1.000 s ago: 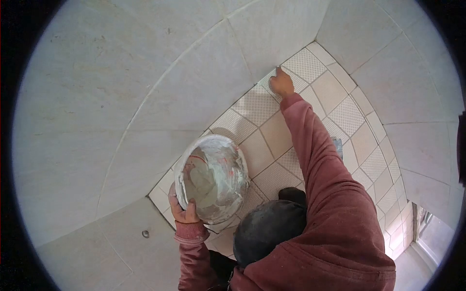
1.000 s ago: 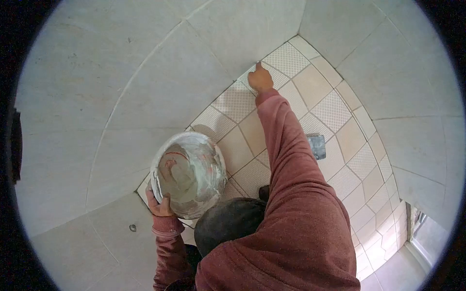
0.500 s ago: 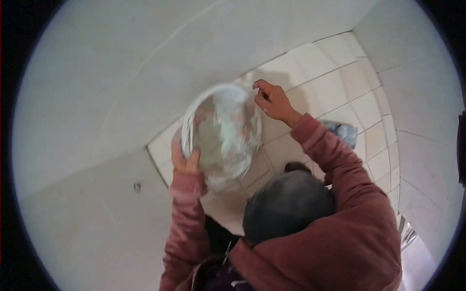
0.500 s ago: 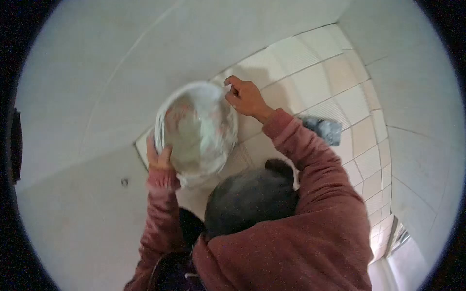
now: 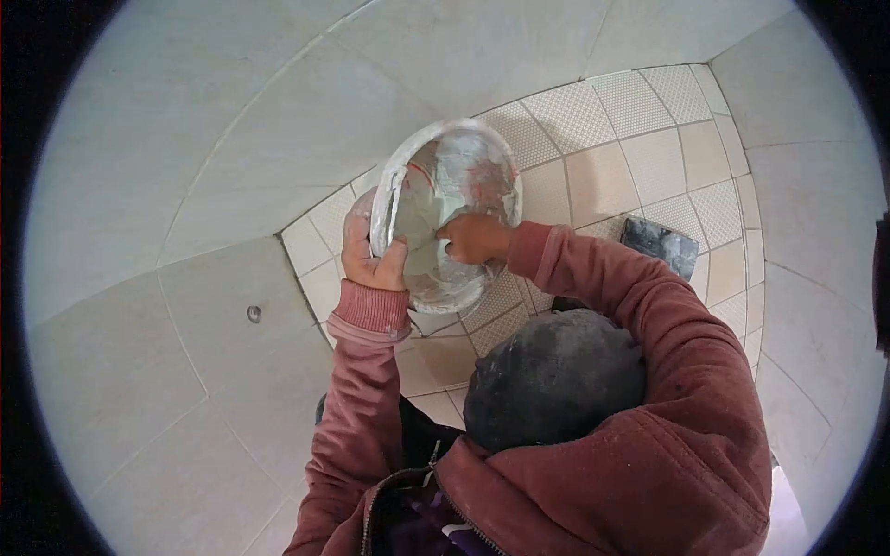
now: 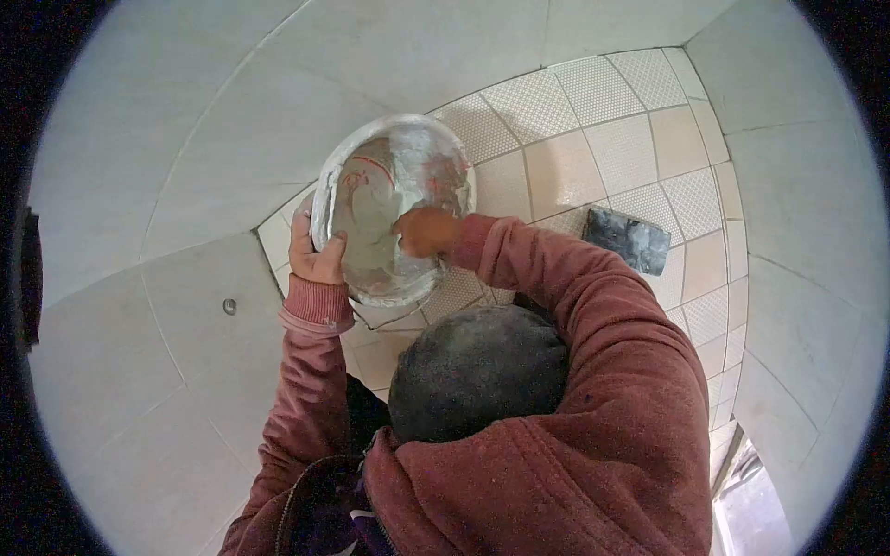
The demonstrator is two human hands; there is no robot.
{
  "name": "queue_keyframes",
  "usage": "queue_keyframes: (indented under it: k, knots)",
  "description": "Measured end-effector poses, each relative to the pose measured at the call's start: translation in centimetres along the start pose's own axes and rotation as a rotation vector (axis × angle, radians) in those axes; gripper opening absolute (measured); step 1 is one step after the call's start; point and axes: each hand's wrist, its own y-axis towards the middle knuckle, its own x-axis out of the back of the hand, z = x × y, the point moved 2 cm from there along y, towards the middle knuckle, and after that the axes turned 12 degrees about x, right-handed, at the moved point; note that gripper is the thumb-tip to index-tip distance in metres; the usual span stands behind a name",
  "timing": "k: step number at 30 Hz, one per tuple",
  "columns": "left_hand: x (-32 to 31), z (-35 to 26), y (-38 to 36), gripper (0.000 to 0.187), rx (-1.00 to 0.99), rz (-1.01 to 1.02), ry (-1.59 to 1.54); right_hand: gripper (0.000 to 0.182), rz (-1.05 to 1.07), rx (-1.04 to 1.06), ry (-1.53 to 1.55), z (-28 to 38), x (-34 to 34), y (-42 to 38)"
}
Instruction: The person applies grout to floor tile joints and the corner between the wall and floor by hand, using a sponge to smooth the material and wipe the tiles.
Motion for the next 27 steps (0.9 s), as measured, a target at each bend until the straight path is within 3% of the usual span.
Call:
queue_keyframes:
  k: [2, 5, 7, 9, 11, 12, 13, 15, 16, 18, 19, 20, 22, 23, 27]
  knots:
    - [0.1, 0.2, -0.1, 0.051, -0.004, -0.003, -0.016, 0.036, -0.019, 0.051, -0.018, -1.3, -1.6, 0.5]
    - [-0.4, 0.8, 0.1, 0.052, -0.025, 0.034, -0.1, 0.027, -0.221, 0.094, 0.034, -2.8, -0.9, -0.2]
    - [-0.3, 0.7, 0.2, 0.053, -0.04, 0.077, -0.158, 0.016, -0.037, -0.236, 1.023, -1.8, 2.7, -2.4]
    - [0.3, 0.5, -0.2, 0.048, -0.045, 0.016, 0.045, 0.008, -0.285, -0.229, 1.108, -1.5, 8.3, -5.9]
    - [0.0, -0.1, -0.6, 0.047, -0.017, 0.007, -0.04, 0.009, -0.699, -0.202, 0.899, -6.6, 11.5, -9.1]
    - [-0.2, -0.2, -0.7, 0.046, 0.027, -0.014, -0.123, 0.011, -0.938, -0.24, 0.919, -9.4, 13.4, -11.0]
    - [-0.2, -0.1, -0.7, 0.046, 0.013, -0.002, -0.124, 0.008, -1.17, -0.342, 0.738, -12.7, 15.2, -12.9]
    - [0.1, 0.1, -0.6, 0.044, -0.082, -0.004, 0.089, 0.037, -1.549, -0.388, 0.796, -16.0, 18.5, -16.0]
    - [0.3, 0.1, -0.6, 0.044, -0.095, 0.005, 0.091, 0.037, -1.565, -0.382, 0.795, -17.1, 19.7, -16.4]
    - [0.6, 0.5, -0.6, 0.052, 0.056, 0.054, 0.034, 0.042, -1.543, -0.511, 0.704, -19.2, 21.3, -17.3]
    - [0.7, 0.6, -0.7, 0.052, 0.047, 0.062, 0.045, 0.045, -1.409, -0.601, 0.521, -20.5, 21.9, -17.4]
    - [0.7, 0.8, -0.8, 0.053, 0.032, 0.052, 0.05, 0.045, -1.422, -0.598, 0.532, -21.8, 21.6, -17.0]
    - [0.6, 0.6, -0.7, 0.054, 0.005, 0.046, 0.066, 0.049, -1.419, -0.743, -0.091, -23.4, 21.9, -15.9]
    - [0.4, 0.3, -0.7, 0.056, -0.009, 0.065, 0.044, 0.052, -1.381, -0.782, 0.09, -20.7, 22.6, -15.9]
    - [0.3, 0.9, -1.3, 0.06, 0.029, 0.114, 0.018, 0.05, -1.266, -0.77, 0.02, -21.0, 20.2, -14.3]
